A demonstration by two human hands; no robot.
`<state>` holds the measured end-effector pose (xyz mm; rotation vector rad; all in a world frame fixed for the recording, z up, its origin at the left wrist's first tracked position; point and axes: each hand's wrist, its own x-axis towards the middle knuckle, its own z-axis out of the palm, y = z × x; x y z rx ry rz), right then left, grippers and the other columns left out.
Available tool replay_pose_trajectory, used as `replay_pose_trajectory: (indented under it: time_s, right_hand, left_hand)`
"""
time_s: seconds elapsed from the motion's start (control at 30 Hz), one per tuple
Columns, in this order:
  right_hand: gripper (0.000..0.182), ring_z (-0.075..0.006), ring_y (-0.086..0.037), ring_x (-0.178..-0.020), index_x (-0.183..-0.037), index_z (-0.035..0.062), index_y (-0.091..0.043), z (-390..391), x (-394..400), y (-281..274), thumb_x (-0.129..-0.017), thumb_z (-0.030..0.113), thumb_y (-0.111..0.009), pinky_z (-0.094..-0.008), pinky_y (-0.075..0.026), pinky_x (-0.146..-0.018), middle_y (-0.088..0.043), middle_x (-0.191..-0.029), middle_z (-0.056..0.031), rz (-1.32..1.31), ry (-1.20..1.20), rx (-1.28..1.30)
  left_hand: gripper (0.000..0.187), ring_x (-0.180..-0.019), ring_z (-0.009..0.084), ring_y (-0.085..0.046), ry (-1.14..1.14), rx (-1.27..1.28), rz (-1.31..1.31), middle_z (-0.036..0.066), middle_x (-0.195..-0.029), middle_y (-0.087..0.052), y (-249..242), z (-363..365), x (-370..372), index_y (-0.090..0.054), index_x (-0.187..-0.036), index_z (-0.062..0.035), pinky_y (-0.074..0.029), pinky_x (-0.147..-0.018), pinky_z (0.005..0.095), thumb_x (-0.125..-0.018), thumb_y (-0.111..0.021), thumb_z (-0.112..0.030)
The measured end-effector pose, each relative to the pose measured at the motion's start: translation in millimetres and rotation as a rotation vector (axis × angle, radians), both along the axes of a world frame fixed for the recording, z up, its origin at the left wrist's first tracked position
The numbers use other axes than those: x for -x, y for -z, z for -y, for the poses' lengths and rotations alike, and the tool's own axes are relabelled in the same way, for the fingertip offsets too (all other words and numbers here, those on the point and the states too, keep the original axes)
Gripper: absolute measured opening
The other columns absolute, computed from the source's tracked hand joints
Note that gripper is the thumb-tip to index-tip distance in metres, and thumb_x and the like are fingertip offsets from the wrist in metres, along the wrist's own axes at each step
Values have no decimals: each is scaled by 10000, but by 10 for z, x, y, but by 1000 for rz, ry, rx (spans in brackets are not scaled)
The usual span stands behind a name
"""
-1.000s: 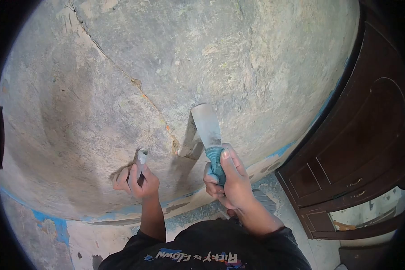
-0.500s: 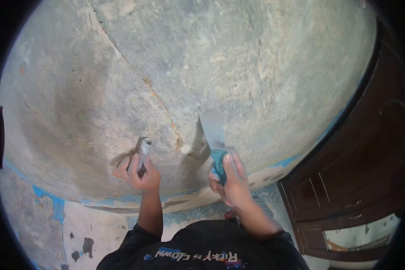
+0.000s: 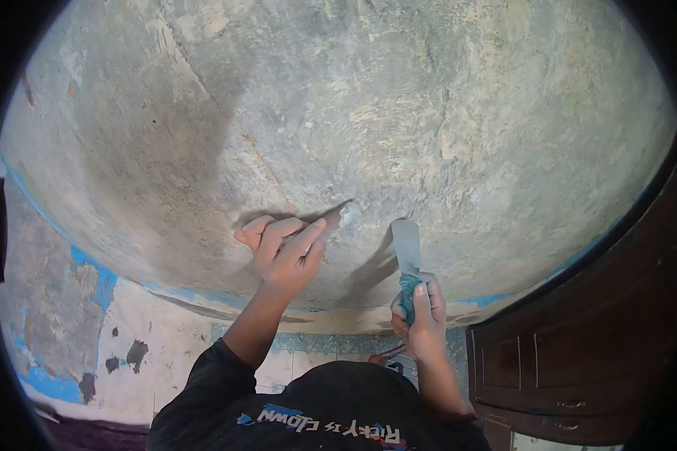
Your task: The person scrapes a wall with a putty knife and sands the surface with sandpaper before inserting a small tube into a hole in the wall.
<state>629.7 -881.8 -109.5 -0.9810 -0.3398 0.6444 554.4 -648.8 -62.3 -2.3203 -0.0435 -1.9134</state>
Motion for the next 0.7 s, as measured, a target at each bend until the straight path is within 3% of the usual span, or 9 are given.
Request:
replay_pose_trajectory:
  time_s: [0.17, 0.3, 0.4, 0.43, 0.53, 0.7]
  right_hand:
    - [245, -58, -393, -496, -1165, 103, -495, 105, -101, 98, -1097, 328, -423, -214, -316, -449, -540, -719, -44, -21, -17, 29]
    - [234, -59, -386, -484, -1161, 106, -498, 247, -224, 212, -1095, 318, -426, -215, -314, -442, -541, -716, -39, 19, -27, 45]
    - [224, -61, -384, -479, -1153, 110, -497, 334, -301, 300, -1095, 314, -426, -219, -309, -435, -534, -708, -34, -9, -31, 57]
    - [222, -62, -383, -477, -1150, 111, -497, 360, -317, 342, -1095, 315, -427, -220, -308, -432, -530, -705, -32, -15, -32, 68]
    - [216, -64, -384, -474, -1143, 114, -495, 433, -301, 447, -1094, 315, -429, -223, -307, -429, -517, -694, -29, -48, -42, 94]
    - [217, -69, -394, -474, -1160, 114, -494, 536, -343, 354, -1093, 312, -433, -230, -311, -428, -511, -693, -32, -49, -67, 114]
  left_hand:
    - [322, -938, 199, -477, -83, 101, 168, -54, -954, -590, -73, -13, -26, -785, -979, -190, -328, -862, 358, -680, -844, -85]
    - [318, -910, 191, -492, -20, 105, -35, -56, -932, -580, 59, 155, -33, -786, -998, -183, -317, -859, 374, -704, -850, -83]
    - [335, -901, 194, -491, -73, 45, -30, -53, -919, -576, 70, 235, -85, -785, -1012, -192, -319, -855, 374, -704, -855, -82]
    - [391, -916, 217, -486, -96, 56, 15, -34, -952, -609, 95, 193, -94, -794, -1000, -176, -345, -885, 379, -656, -783, 10]
    - [425, -919, 214, -497, -119, 130, 269, -34, -953, -619, -7, 169, -173, -790, -1021, -169, -348, -881, 373, -645, -793, 30]
    - [333, -927, 212, -494, -29, 41, 18, -35, -923, -619, -68, 355, -201, -789, -982, -187, -348, -821, 371, -694, -856, -35]
